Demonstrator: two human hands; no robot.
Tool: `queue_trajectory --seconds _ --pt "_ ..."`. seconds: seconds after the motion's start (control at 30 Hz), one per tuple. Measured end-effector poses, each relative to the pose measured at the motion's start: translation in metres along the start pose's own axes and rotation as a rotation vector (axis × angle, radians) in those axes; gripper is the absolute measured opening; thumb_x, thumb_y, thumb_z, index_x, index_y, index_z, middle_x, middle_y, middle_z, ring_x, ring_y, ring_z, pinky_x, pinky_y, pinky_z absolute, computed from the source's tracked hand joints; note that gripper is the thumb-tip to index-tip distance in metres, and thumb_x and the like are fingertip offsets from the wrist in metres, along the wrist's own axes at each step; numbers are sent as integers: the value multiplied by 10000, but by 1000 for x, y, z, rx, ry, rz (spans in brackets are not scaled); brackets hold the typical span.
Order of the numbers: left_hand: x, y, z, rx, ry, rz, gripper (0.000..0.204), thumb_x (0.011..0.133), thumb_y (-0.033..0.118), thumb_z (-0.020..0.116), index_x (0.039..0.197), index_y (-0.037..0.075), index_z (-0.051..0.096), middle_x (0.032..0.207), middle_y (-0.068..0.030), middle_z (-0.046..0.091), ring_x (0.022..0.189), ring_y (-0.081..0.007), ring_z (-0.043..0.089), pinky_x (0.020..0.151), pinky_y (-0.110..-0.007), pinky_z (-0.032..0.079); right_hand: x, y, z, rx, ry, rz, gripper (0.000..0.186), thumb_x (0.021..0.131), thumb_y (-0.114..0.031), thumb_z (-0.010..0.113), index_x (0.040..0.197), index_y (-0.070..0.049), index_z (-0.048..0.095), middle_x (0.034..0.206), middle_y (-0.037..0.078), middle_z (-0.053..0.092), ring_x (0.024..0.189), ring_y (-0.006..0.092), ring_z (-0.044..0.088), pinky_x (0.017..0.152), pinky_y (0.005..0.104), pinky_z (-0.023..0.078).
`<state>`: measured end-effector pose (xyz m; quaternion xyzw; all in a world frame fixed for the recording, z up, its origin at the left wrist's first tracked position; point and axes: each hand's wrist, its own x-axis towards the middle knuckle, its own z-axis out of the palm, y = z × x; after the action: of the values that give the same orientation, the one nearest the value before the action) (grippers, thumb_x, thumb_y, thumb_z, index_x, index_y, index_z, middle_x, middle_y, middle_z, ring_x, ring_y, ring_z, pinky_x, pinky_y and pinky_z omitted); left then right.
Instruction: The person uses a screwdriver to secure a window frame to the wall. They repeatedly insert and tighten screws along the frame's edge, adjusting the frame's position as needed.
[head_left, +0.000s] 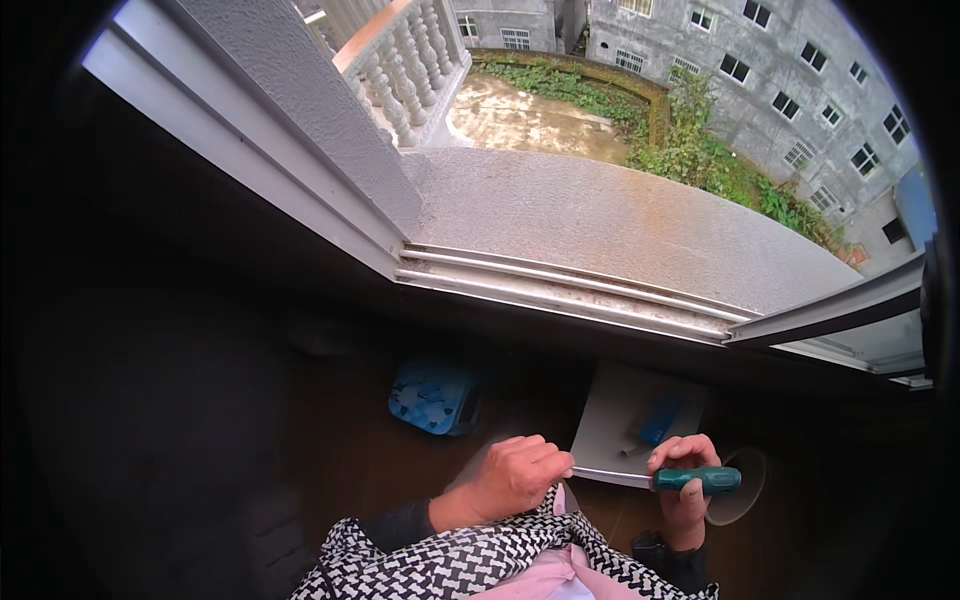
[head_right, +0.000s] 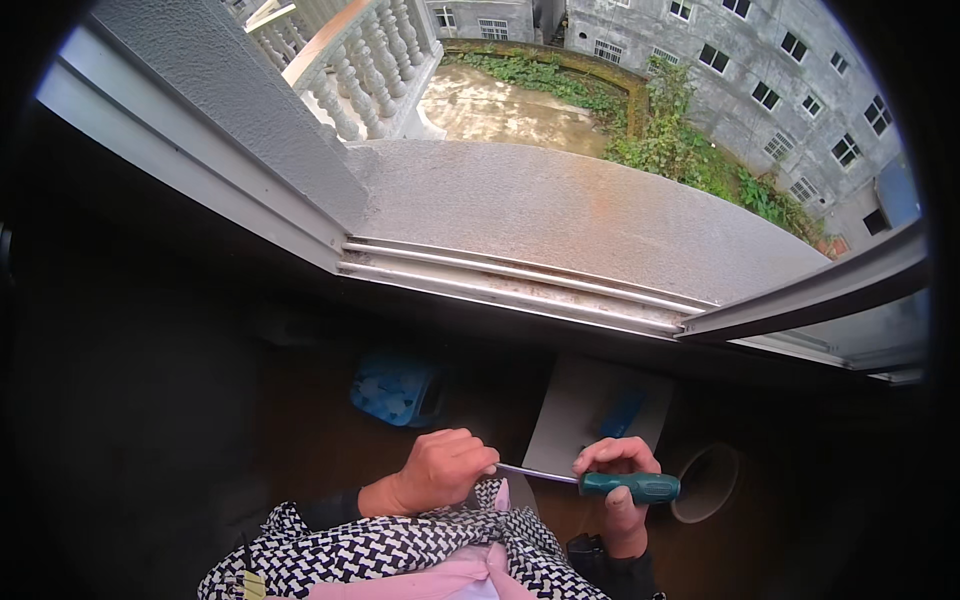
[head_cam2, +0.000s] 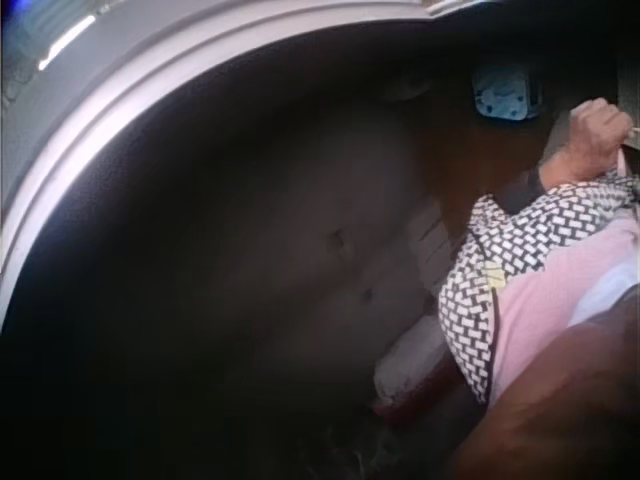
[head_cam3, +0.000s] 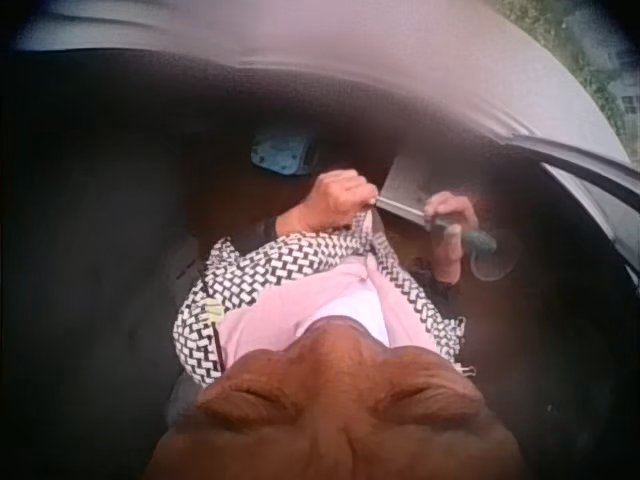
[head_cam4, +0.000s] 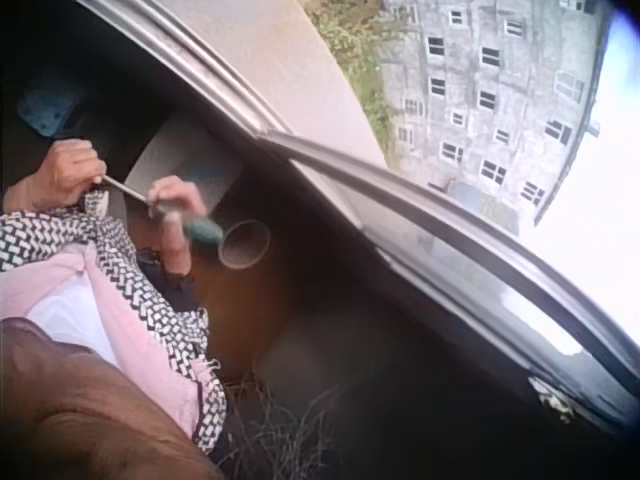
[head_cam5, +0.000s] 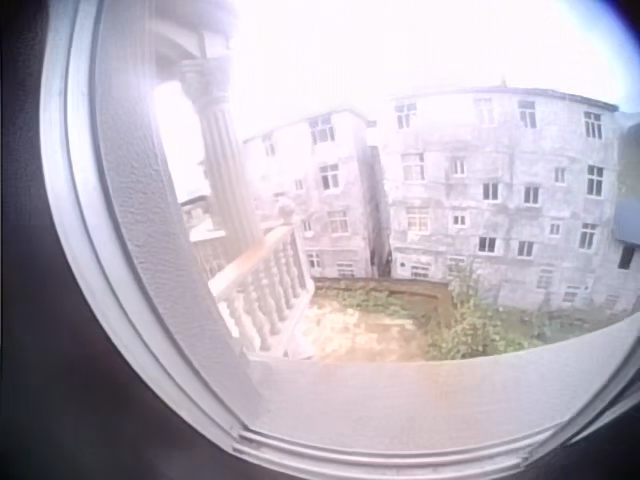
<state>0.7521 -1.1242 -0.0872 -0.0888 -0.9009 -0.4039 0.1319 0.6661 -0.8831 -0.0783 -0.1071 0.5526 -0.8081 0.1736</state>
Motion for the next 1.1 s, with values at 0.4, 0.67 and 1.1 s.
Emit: queue_trajectory --seconds 0.4,0.67,1.1 --pt "-28 -5 -80 221 115 -12 110 780 28 704 771 106 627 669 -50 601 633 -240 609 535 -358 488 29 -45 40 -877 -236 -497 648 708 -103 908 1303 -45 658 1116 116 690 885 214 674 768 325 578" --pt "-29 -41 -135 241 -53 -120 63 855 94 710 857 110 649 717 -54 637 690 -252 639 584 -386 497 69 -13 101 -1398 -595 -758 440 786 -258 831 1205 -184 720 962 -18 662 845 173 620 684 335 454" --pt "32 -112 -137 339 180 -175 271 818 109 772 1075 94 689 1012 -89 602 941 -296 614 815 -400 517 202 -6 83 -1328 -429 -461 361 863 -207 778 1221 -196 728 871 96 661 761 334 664 665 430 542"
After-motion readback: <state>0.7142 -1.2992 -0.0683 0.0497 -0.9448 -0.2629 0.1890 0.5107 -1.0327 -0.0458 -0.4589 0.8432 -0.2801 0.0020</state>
